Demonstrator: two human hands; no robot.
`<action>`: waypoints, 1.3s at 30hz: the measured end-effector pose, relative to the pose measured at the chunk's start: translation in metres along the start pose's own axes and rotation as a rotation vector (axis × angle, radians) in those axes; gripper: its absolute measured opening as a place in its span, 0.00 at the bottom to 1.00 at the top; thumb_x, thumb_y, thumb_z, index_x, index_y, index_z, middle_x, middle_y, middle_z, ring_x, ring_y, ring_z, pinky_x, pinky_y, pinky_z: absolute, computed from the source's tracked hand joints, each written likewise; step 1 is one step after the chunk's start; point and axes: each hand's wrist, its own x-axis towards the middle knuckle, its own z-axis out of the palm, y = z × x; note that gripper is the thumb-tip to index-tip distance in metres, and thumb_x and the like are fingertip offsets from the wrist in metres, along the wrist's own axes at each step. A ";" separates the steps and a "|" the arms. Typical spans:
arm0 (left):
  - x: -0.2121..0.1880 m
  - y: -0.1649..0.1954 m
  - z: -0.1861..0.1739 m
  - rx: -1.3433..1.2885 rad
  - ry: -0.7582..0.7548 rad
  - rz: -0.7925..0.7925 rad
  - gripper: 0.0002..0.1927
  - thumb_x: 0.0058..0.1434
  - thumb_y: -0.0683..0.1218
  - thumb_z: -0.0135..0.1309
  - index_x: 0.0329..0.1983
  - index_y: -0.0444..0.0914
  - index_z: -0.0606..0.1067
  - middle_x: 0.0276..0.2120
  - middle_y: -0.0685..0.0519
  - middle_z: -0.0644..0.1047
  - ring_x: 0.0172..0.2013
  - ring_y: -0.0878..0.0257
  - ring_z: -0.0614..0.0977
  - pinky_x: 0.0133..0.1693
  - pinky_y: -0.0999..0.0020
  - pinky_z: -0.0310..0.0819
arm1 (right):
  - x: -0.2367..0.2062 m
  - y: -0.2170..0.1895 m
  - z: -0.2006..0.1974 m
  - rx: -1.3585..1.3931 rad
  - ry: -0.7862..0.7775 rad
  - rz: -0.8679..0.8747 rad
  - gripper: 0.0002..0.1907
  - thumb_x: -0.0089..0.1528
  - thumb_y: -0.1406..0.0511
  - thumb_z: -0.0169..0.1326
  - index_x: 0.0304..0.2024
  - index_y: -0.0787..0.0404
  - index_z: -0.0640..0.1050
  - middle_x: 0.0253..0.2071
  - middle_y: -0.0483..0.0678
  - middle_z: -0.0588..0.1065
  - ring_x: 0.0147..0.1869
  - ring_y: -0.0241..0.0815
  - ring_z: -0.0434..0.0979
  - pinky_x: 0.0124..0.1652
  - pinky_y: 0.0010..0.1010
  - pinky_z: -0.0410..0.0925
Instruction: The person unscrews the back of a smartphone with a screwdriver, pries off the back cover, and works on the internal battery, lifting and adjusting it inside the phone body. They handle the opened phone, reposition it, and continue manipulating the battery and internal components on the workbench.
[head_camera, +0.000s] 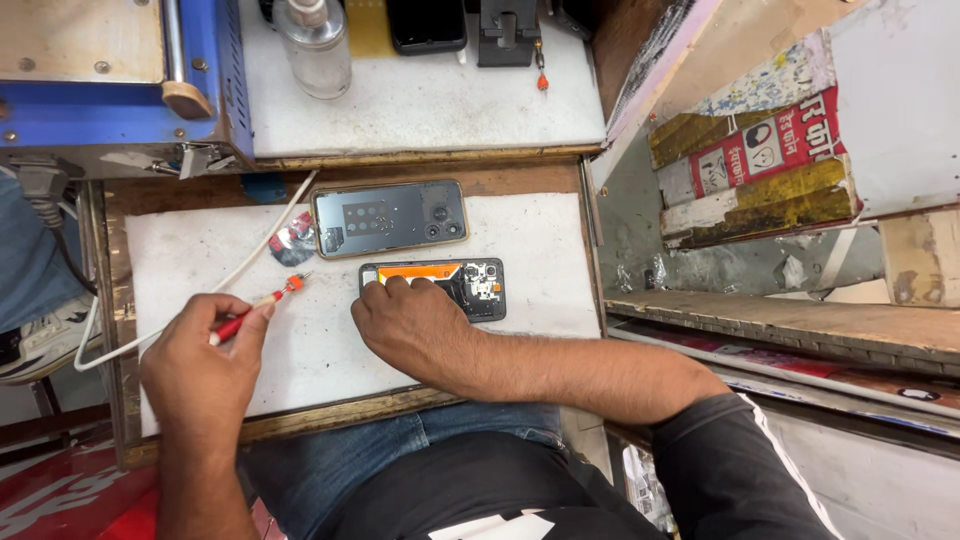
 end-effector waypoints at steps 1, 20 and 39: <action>0.000 -0.002 -0.001 0.028 -0.048 -0.026 0.13 0.64 0.49 0.69 0.44 0.37 0.79 0.37 0.48 0.83 0.36 0.56 0.86 0.38 0.61 0.79 | 0.000 0.002 -0.001 0.006 -0.002 -0.008 0.07 0.56 0.68 0.57 0.35 0.65 0.77 0.33 0.51 0.75 0.34 0.44 0.78 0.28 0.35 0.72; 0.008 0.051 -0.005 0.149 -0.125 0.185 0.13 0.64 0.50 0.65 0.47 0.38 0.81 0.41 0.48 0.83 0.46 0.49 0.82 0.48 0.54 0.77 | 0.069 0.099 -0.027 0.086 0.162 0.250 0.12 0.62 0.62 0.54 0.46 0.59 0.78 0.39 0.50 0.79 0.38 0.48 0.83 0.32 0.41 0.76; -0.004 0.066 0.014 0.201 -0.327 0.247 0.26 0.58 0.54 0.64 0.57 0.39 0.76 0.48 0.47 0.82 0.46 0.51 0.82 0.47 0.57 0.79 | -0.129 0.089 -0.006 0.503 0.104 0.549 0.30 0.57 0.62 0.63 0.62 0.58 0.73 0.61 0.56 0.74 0.59 0.52 0.72 0.57 0.46 0.67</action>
